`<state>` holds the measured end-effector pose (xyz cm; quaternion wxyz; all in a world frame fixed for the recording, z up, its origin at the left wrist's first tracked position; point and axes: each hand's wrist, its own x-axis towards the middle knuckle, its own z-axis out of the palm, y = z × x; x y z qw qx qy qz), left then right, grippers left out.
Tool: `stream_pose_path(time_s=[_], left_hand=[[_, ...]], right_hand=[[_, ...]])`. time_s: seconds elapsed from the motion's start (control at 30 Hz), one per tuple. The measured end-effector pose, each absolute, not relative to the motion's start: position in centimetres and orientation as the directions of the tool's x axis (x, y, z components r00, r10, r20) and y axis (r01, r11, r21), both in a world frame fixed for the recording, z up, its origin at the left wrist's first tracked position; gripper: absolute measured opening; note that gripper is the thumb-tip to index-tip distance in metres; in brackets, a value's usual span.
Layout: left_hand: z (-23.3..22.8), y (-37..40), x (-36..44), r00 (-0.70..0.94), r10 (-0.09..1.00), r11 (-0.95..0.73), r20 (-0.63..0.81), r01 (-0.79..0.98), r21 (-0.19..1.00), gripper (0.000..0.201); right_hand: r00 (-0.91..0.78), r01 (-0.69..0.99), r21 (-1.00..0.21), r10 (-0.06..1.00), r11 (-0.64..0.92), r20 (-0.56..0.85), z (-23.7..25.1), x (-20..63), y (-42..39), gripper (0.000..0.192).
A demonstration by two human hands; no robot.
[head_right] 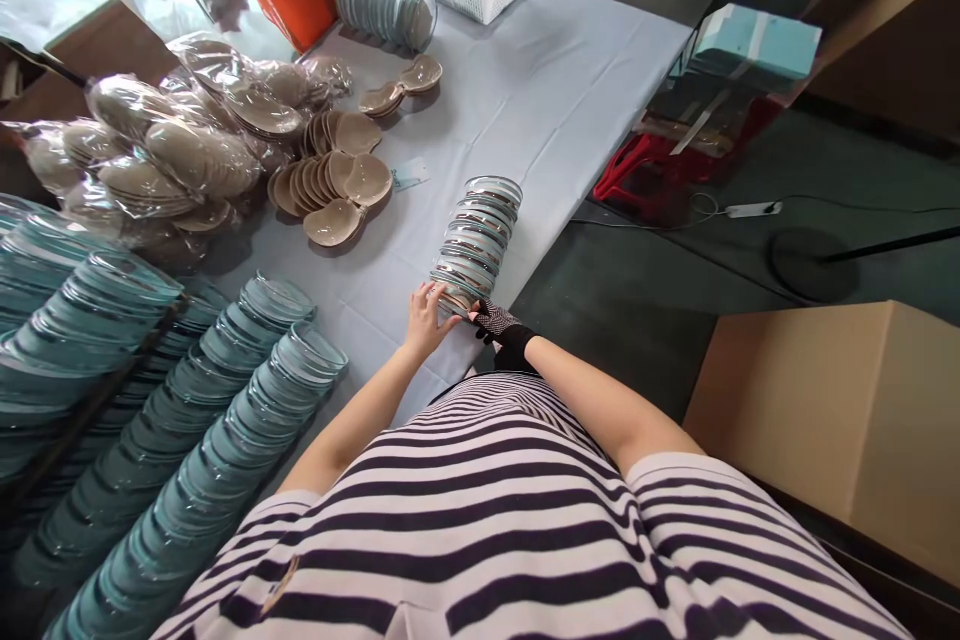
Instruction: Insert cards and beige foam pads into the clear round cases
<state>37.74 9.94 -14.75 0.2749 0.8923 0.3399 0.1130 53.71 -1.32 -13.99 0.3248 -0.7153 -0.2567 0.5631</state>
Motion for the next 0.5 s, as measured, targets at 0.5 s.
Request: stream_pose_path(time_s=[0.5], left_hand=[[-13.1, 12.9, 38.7, 0.935, 0.326, -0.827, 0.136, 0.213, 0.52, 0.025]], right_hand=[[0.201, 0.352, -0.702, 0.782, -0.62, -0.59, -12.3, 54.1, -0.3, 0.027]])
